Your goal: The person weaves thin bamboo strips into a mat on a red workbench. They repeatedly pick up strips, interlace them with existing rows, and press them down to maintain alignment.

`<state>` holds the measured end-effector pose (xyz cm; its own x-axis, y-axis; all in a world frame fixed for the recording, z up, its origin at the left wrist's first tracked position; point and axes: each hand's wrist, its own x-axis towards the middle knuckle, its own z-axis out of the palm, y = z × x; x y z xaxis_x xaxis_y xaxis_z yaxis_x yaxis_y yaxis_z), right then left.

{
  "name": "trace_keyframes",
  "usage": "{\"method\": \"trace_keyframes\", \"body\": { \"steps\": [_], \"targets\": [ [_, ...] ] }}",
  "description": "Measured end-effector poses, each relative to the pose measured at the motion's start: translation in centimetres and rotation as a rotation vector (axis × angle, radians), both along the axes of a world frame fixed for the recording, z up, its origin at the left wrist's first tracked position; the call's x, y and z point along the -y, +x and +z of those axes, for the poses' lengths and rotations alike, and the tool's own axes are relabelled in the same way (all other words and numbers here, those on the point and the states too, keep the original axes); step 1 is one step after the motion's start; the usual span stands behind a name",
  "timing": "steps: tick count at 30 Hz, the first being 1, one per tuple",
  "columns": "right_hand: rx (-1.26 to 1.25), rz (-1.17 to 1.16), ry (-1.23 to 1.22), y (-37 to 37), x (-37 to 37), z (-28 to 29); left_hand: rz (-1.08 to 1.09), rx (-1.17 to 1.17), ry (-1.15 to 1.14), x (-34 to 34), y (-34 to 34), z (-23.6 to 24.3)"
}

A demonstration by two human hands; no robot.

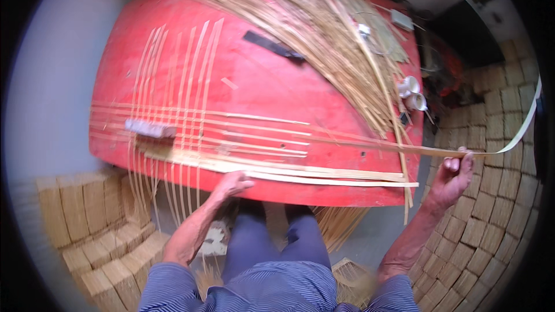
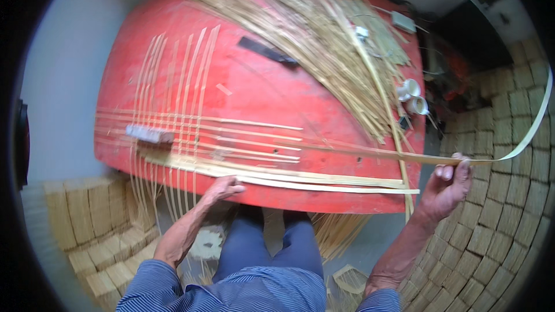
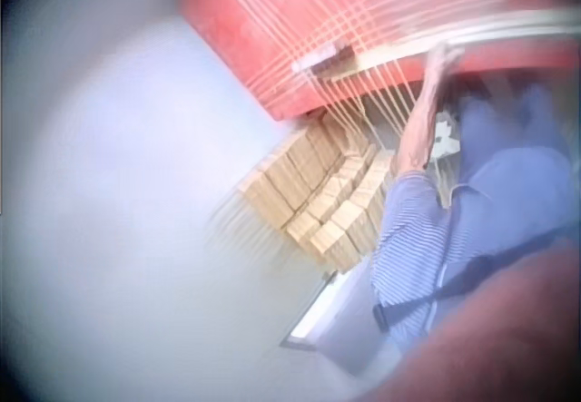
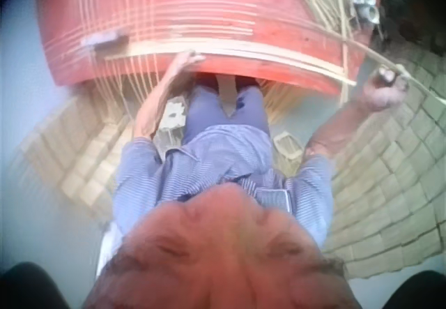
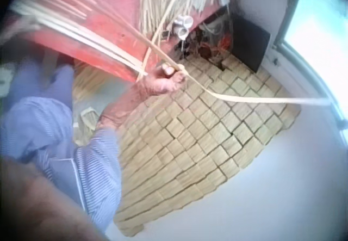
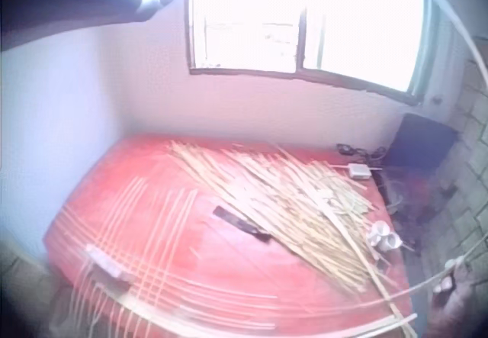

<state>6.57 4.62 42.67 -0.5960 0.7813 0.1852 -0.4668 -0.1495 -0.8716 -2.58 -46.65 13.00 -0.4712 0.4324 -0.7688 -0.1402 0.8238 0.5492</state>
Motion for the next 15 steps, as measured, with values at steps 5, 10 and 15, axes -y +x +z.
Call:
{"method": "trace_keyframes", "body": {
  "steps": [5, 10, 15],
  "targets": [
    [0.138, 0.14, -0.167, -1.9, 13.8, -7.8, 0.341, 0.406, 0.661, -3.2, 2.2, 9.9],
    [0.365, 0.131, -0.337, -0.3, 23.6, -13.7, 0.956, 0.434, 1.12, -2.3, 3.2, 10.9],
    [0.559, 0.13, -0.428, 2.5, 26.6, -20.1, 1.292, 0.417, 1.062, -0.1, 3.3, 7.5]
  ]
}}
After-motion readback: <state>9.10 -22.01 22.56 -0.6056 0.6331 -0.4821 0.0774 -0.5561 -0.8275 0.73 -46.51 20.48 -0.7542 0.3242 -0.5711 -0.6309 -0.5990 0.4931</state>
